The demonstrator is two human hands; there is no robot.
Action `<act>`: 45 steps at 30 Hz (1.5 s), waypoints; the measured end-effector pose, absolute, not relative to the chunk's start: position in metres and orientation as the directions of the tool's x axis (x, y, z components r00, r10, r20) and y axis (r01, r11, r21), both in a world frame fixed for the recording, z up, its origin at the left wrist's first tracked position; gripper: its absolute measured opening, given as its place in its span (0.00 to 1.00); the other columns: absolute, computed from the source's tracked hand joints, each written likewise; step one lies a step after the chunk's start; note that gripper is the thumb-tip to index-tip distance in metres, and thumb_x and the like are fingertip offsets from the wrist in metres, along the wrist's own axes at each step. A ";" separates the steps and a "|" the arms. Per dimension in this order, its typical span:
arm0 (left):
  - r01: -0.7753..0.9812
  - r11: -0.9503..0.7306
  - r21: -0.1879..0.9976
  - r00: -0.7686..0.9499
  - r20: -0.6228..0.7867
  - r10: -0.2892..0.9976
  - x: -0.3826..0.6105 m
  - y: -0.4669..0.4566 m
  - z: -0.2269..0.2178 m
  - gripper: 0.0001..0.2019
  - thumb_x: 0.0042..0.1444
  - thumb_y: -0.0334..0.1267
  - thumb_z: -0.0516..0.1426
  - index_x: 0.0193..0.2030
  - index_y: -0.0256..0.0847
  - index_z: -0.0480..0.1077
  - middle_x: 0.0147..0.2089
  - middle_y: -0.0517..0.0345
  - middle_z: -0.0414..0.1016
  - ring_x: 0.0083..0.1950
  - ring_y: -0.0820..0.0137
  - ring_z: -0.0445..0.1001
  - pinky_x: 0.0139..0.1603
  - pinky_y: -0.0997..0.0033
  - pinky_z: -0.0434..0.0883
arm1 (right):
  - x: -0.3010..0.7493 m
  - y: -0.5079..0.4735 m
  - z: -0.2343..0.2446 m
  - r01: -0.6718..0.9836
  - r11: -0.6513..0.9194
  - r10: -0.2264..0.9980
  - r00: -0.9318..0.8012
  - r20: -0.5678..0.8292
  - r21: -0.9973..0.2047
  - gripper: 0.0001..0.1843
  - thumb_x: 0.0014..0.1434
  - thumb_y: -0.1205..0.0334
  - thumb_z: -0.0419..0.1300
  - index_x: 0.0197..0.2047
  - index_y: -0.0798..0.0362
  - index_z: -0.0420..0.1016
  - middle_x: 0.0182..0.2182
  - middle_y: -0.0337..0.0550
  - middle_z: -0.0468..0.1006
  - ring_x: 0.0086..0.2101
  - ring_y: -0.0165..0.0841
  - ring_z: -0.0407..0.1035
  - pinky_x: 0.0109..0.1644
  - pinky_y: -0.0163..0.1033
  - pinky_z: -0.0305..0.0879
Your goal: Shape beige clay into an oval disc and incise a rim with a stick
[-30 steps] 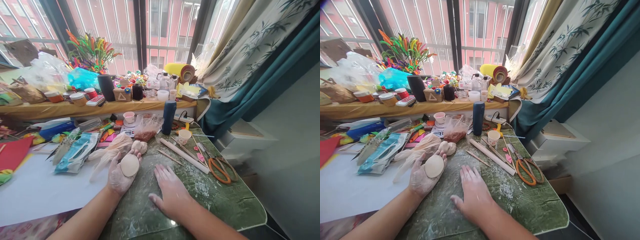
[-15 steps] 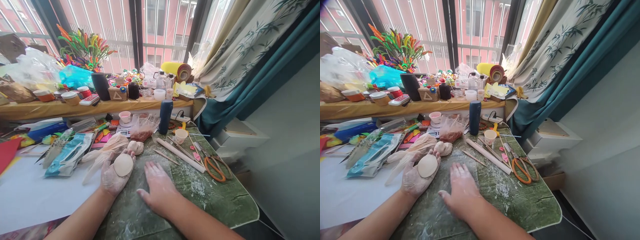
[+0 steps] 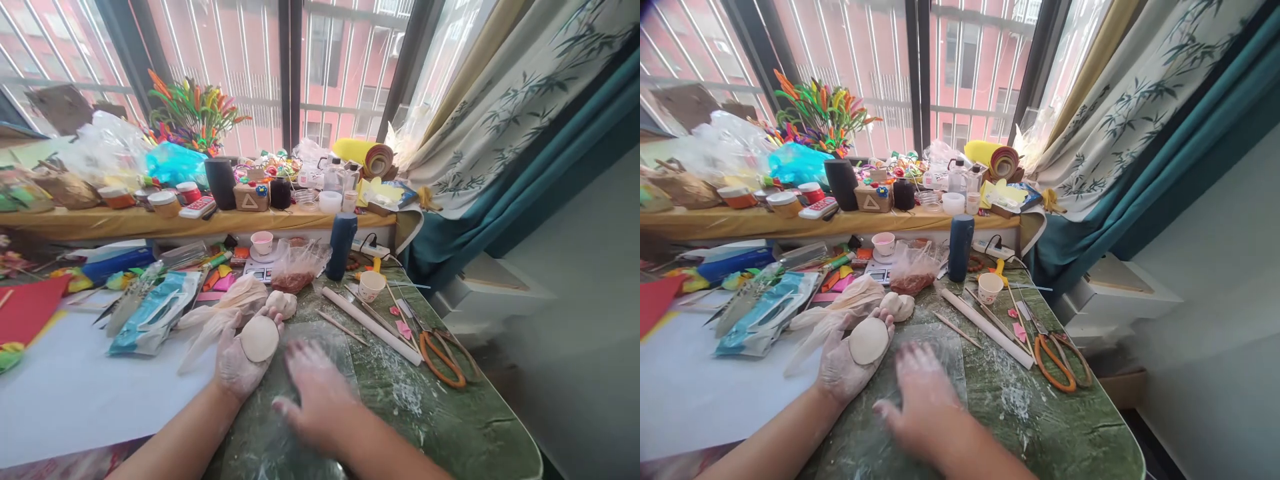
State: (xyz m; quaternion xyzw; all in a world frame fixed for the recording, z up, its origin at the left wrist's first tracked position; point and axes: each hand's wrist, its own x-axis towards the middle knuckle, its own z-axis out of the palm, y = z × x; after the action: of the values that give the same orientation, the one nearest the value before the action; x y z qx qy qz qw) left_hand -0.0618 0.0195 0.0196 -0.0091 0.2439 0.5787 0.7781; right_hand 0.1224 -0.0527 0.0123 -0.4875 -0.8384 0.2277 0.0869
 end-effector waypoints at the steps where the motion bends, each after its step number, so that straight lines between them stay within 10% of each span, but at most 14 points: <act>1: -0.908 0.327 0.263 0.211 -0.389 0.897 -0.062 0.019 0.020 0.25 0.70 0.45 0.50 0.66 0.30 0.65 0.49 0.36 0.83 0.49 0.51 0.84 0.50 0.53 0.82 | 0.113 -0.055 0.006 0.695 0.535 0.785 -0.619 -0.022 -0.481 0.42 0.69 0.44 0.52 0.76 0.61 0.50 0.74 0.56 0.49 0.73 0.48 0.43 0.77 0.56 0.38; 4: -0.909 0.336 0.247 0.228 -0.380 0.896 -0.063 0.019 0.020 0.25 0.69 0.45 0.50 0.67 0.32 0.66 0.50 0.37 0.83 0.49 0.52 0.84 0.51 0.53 0.82 | 0.115 -0.073 -0.016 0.523 0.708 0.598 -0.802 0.009 -0.474 0.26 0.75 0.57 0.44 0.72 0.50 0.62 0.70 0.45 0.61 0.70 0.41 0.54 0.75 0.55 0.48; 11: -0.869 0.331 0.368 0.217 -0.317 0.923 -0.061 0.019 0.019 0.21 0.68 0.43 0.51 0.60 0.32 0.71 0.50 0.37 0.82 0.50 0.53 0.83 0.53 0.56 0.80 | 0.214 -0.094 -0.015 0.785 0.398 0.901 -0.432 0.041 -0.474 0.25 0.71 0.58 0.48 0.66 0.53 0.71 0.67 0.49 0.68 0.68 0.45 0.58 0.75 0.62 0.46; 21: -0.512 0.355 0.782 0.507 -0.058 0.860 -0.038 0.011 0.043 0.07 0.55 0.30 0.64 0.41 0.33 0.80 0.43 0.42 0.83 0.41 0.57 0.83 0.42 0.66 0.78 | 0.196 -0.078 -0.016 0.592 0.283 0.958 -0.138 0.251 -0.754 0.23 0.71 0.56 0.48 0.62 0.47 0.76 0.59 0.49 0.78 0.62 0.44 0.67 0.71 0.59 0.57; 30: -0.783 0.484 0.391 0.341 -0.382 0.859 -0.010 -0.001 0.054 0.20 0.67 0.41 0.53 0.61 0.35 0.70 0.56 0.38 0.80 0.56 0.52 0.81 0.60 0.50 0.76 | 0.182 -0.089 -0.020 -0.195 0.034 0.988 0.156 0.004 -0.980 0.26 0.73 0.50 0.48 0.69 0.49 0.66 0.65 0.51 0.71 0.63 0.45 0.68 0.67 0.56 0.66; 34: -0.796 0.499 0.344 0.373 -0.372 0.850 0.001 -0.010 0.051 0.25 0.69 0.45 0.50 0.68 0.34 0.64 0.63 0.36 0.75 0.64 0.48 0.74 0.67 0.40 0.67 | 0.177 -0.087 -0.012 0.183 0.290 0.947 0.087 0.309 -0.939 0.30 0.73 0.56 0.50 0.76 0.44 0.53 0.73 0.45 0.57 0.70 0.46 0.53 0.73 0.59 0.53; 37: -0.743 0.570 0.350 0.477 -0.320 0.818 0.005 -0.015 0.044 0.28 0.71 0.47 0.49 0.69 0.29 0.63 0.64 0.34 0.75 0.68 0.49 0.70 0.71 0.45 0.62 | 0.176 -0.078 0.003 0.487 0.525 0.844 -0.196 0.499 -0.698 0.38 0.71 0.55 0.53 0.78 0.46 0.41 0.76 0.46 0.47 0.73 0.50 0.42 0.75 0.63 0.43; 45: -0.620 0.679 0.392 0.681 -0.160 0.714 0.008 -0.013 0.020 0.35 0.70 0.60 0.45 0.71 0.37 0.64 0.64 0.42 0.76 0.71 0.50 0.66 0.75 0.50 0.51 | 0.148 -0.047 0.040 0.629 0.493 0.865 -0.427 0.263 -0.601 0.52 0.68 0.37 0.52 0.77 0.64 0.37 0.75 0.59 0.34 0.73 0.55 0.32 0.75 0.64 0.37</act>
State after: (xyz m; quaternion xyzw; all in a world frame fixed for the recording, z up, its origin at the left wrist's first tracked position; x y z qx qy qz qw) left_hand 0.0081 -0.0134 0.0200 0.1549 0.1520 0.3692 0.9037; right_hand 0.1476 -0.0473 0.0404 -0.4570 -0.8177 0.2115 0.2788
